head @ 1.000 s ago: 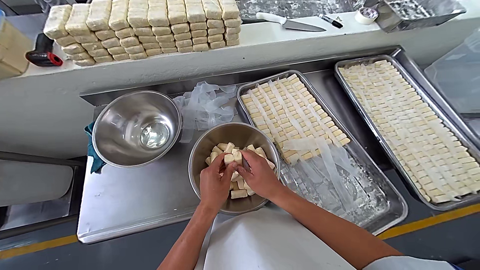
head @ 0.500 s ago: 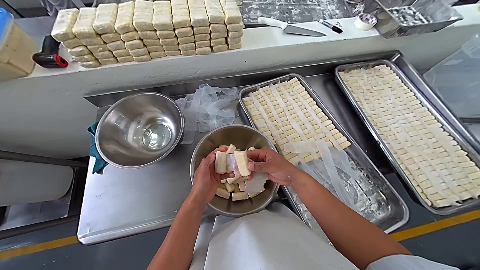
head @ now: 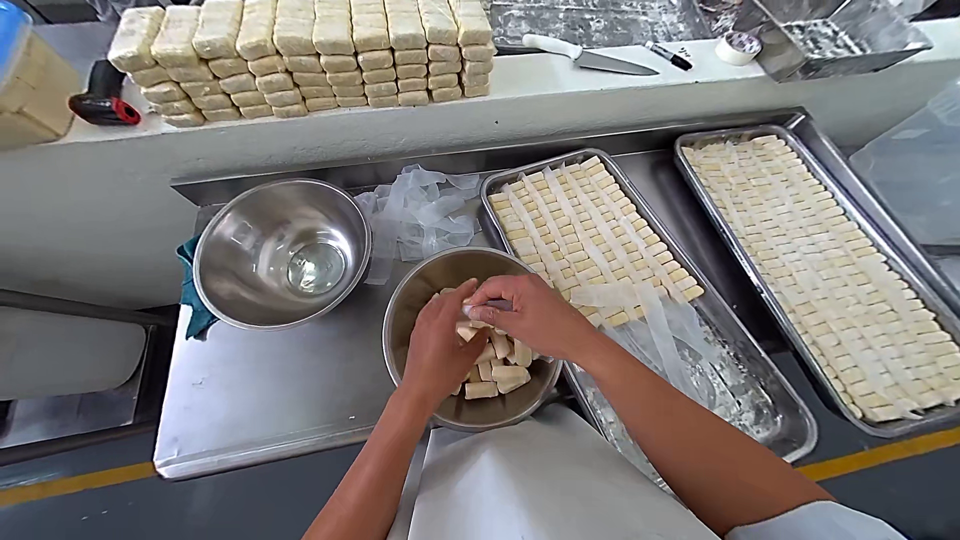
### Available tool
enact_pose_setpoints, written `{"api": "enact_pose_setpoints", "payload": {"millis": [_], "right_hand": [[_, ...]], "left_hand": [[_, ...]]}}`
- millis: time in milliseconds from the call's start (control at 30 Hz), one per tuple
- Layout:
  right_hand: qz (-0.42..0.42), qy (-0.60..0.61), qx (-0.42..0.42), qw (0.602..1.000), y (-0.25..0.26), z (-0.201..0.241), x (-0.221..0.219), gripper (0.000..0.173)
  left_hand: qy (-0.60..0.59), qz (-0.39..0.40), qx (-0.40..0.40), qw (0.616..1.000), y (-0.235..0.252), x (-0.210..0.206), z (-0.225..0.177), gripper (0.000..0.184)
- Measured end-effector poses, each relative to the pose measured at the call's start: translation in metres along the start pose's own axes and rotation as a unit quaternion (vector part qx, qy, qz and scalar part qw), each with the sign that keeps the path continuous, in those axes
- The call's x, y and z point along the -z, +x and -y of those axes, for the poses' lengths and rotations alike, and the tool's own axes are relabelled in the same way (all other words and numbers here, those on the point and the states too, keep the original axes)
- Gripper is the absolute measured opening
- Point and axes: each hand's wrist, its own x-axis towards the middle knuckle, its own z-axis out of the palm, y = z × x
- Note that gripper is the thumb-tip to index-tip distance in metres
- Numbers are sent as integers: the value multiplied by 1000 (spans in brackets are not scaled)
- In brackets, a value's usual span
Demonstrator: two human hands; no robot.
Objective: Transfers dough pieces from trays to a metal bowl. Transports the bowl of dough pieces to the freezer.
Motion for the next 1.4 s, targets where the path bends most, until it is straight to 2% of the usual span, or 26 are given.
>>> {"api": "enact_pose_setpoints", "payload": {"millis": [67,167,267,367,433,500,533,600,700,733,800,900,967,1067,1133,1200,1267,1333,1400], "right_hand": [[-35,12,56,998,-4,9,4,16],[-139,92,104,980,-12,15,16,16],[-213,155,127,956,-25,10,37,14],[-238,147,82,957,-34,-7,33,15],[-212,128,56,967,-37,-17,5,16],[-130,34,82,987,-40,-21,-32,16],[-100,-18,108,989,-41,-24,-47,19],[-81,-52,120,988,-43,-31,-58,28],[-93,-74,7,993,-36,-58,-33,33],[-71,-88,-47,992,-28,-71,-23,37],[15,-119,-150,981,-11,-98,-14,55],[93,-161,-185,965,-3,-103,-18,66],[96,-172,-157,968,-8,-96,-20,62],[113,-193,-116,968,-16,-95,-20,42],[108,-207,-116,965,-21,-97,-13,37],[67,-163,-130,976,-28,-98,-4,36],[-9,-40,-134,990,-37,-94,3,37],[-70,134,-124,981,-45,-85,3,36],[-90,255,-113,956,-46,-71,-1,35]], "left_hand": [[56,-16,-9,998,5,-9,14,36],[142,6,34,989,9,-5,42,33],[155,35,91,983,0,3,59,50],[8,22,122,992,-13,8,42,70],[-191,37,164,967,-19,3,22,62],[-359,40,194,912,-21,-6,5,41],[-380,28,209,901,-20,-8,0,36],[-327,-1,214,920,-15,-4,3,31],[-264,-63,221,937,3,18,14,25],[-258,-82,222,937,15,27,18,25],[-252,-101,224,936,50,44,27,28],[-224,-127,233,938,116,60,35,31],[-225,-107,271,930,153,67,40,47],[-227,-91,326,913,178,74,55,82],[-183,-96,300,931,170,76,52,90],[-166,-62,236,955,144,71,35,75],[-168,36,183,968,108,56,13,57],[-153,137,143,968,72,35,-2,54],[-131,186,108,968,45,17,-10,57]]}}
